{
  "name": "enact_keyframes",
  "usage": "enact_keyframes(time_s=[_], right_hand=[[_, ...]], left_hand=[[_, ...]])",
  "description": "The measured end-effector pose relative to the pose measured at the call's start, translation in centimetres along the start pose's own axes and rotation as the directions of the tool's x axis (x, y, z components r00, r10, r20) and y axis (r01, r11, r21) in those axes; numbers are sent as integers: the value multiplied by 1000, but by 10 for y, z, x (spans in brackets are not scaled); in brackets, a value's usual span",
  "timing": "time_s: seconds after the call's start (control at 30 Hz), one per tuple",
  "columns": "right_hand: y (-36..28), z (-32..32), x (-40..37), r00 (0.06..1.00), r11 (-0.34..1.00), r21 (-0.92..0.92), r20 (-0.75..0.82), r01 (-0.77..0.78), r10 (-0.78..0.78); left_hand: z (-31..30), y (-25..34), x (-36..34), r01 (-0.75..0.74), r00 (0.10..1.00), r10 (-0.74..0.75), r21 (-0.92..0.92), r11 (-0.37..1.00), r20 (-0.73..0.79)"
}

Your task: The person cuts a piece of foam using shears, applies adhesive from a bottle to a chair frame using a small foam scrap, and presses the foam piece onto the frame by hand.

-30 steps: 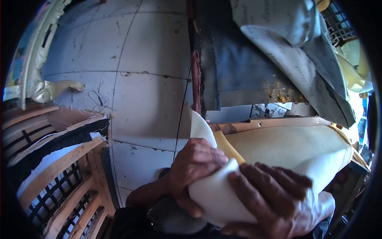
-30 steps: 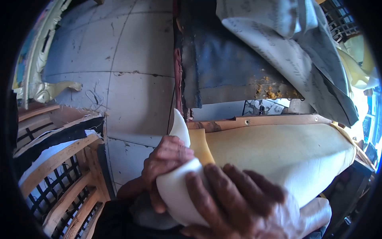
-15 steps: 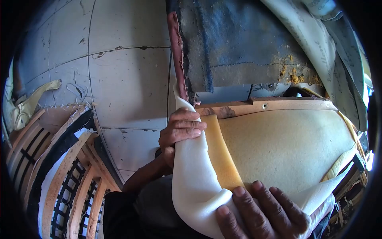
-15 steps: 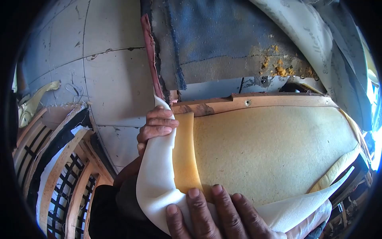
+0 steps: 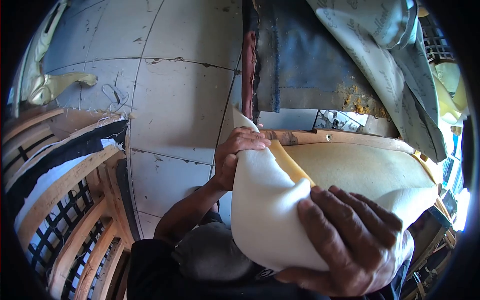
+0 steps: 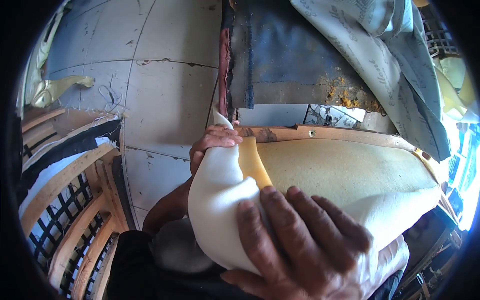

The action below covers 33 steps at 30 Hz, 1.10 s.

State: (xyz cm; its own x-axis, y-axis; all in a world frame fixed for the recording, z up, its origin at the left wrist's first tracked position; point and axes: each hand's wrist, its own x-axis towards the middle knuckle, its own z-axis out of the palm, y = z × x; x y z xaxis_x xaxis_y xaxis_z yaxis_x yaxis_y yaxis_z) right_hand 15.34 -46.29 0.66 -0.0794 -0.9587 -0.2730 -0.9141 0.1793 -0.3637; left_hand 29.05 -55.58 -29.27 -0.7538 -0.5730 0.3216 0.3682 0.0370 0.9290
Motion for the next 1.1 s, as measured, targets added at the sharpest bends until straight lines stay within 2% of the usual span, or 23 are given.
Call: enact_keyframes(time_s=[0.2, 0.27, 0.3, 0.33, 0.4, 0.43, 0.47, 0.57, 0.63, 0.67, 0.7, 0.83, 0.93, 0.97, 1.0, 1.03, 1.1], right_hand=[[3, 1, -11, 994, 997, -31, -78, 77, -79], [3, -1, -21, 995, 974, -210, -39, 80, -90], [-1, -3, -25, 997, 958, -279, -25, 58, -67], [-4, -6, -31, 999, 937, -348, -14, 33, -41], [3, -11, -55, 1000, 936, -351, -18, 3, -10], [12, -4, -68, 990, 960, -269, -132, -72, 38], [32, 2, -87, 980, 966, -247, -194, -83, 34], [72, 14, -141, 858, 896, -139, -382, -421, 344], [108, 16, -184, 787, 842, -109, -435, -528, 437], [130, 23, -207, 688, 777, 2, -463, -629, 559], [142, 25, -217, 624, 741, 41, -509, -670, 593], [140, 17, -217, 577, 671, 6, -505, -742, 642], [143, 18, -218, 562, 628, -61, -521, -776, 643], [145, 21, -219, 549, 638, -50, -566, -768, 616], [145, 26, -220, 534, 651, -39, -609, -758, 586], [144, 33, -223, 459, 637, -28, -718, -770, 523], [128, 43, -228, 275, 603, -17, -900, -798, 338]], left_hand=[[11, -5, -3, -95, 993, 88, -106, 990, -73], [16, -1, -10, -45, 982, 53, 52, 998, -182], [2, -1, -11, -141, 989, 143, 467, 873, 30], [4, -2, -16, -143, 989, 147, 471, 871, 28], [22, -14, -33, 31, 984, -18, 70, 997, -176], [31, -21, -41, 41, 970, -67, -114, 993, -233], [36, -25, -45, 67, 961, -126, -233, 970, -248], [36, -35, -59, 187, 912, -350, -542, 819, -214], [33, -46, -68, 230, 868, -473, -721, 654, -152], [31, -50, -73, 237, 845, -521, -788, 568, -122], [26, -55, -77, 240, 824, -560, -838, 490, -91], [12, -73, -75, 233, 773, -635, -939, 253, 20], [12, -93, -75, 262, 784, -613, -947, 184, 98], [13, -100, -81, 393, 763, -645, -765, 511, -39], [12, -106, -86, 485, 770, -611, -454, 747, -184], [10, -110, -86, 484, 785, -600, -449, 751, -157], [2, -114, -87, 496, 828, -550, -312, 810, -109]])
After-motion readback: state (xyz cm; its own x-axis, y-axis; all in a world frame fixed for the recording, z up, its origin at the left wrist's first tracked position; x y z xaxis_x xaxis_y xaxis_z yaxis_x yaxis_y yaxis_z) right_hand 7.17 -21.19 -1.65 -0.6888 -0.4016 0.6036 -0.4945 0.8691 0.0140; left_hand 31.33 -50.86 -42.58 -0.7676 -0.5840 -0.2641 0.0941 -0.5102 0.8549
